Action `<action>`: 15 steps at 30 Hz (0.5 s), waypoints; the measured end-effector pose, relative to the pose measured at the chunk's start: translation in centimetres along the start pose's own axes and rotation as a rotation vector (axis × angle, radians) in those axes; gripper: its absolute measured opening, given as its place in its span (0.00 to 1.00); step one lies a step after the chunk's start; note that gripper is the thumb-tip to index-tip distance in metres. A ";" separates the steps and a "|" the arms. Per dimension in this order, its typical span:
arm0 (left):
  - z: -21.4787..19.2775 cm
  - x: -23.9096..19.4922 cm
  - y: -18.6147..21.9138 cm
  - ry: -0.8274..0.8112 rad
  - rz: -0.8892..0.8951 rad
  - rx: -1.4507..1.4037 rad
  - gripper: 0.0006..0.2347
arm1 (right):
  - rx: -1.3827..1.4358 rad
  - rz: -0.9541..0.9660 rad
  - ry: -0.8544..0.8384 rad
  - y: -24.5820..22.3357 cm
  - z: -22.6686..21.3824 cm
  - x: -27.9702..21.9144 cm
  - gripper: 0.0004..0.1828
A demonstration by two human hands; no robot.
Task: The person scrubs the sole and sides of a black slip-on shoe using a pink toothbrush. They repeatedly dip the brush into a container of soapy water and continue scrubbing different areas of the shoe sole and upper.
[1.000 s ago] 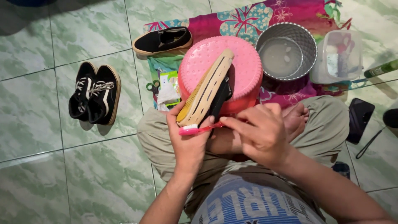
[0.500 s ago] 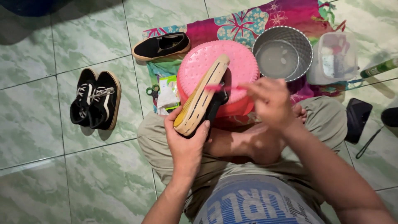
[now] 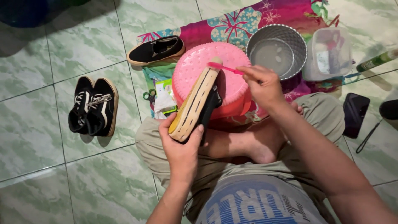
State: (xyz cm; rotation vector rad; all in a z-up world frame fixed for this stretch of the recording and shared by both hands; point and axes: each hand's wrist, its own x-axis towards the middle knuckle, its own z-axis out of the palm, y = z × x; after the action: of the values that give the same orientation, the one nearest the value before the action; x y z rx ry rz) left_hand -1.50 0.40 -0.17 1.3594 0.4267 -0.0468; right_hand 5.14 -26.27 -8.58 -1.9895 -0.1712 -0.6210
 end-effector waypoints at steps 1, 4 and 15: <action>0.2 -0.3 0.4 0.002 0.002 0.001 0.33 | 0.002 -0.001 0.000 0.3 0.0 -0.4 0.19; 0.5 -0.7 0.9 0.006 -0.029 -0.018 0.34 | 0.077 0.039 0.035 -0.1 0.4 -1.2 0.20; 0.5 -0.4 0.7 0.084 -0.076 -0.055 0.24 | -0.018 0.080 0.041 -0.9 1.5 -2.2 0.17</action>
State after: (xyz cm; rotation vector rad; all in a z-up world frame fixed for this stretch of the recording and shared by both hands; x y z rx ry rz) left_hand -1.50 0.03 0.67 1.2937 0.5468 -0.0407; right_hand 3.46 -24.23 -9.44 -1.9893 -0.0606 -0.6136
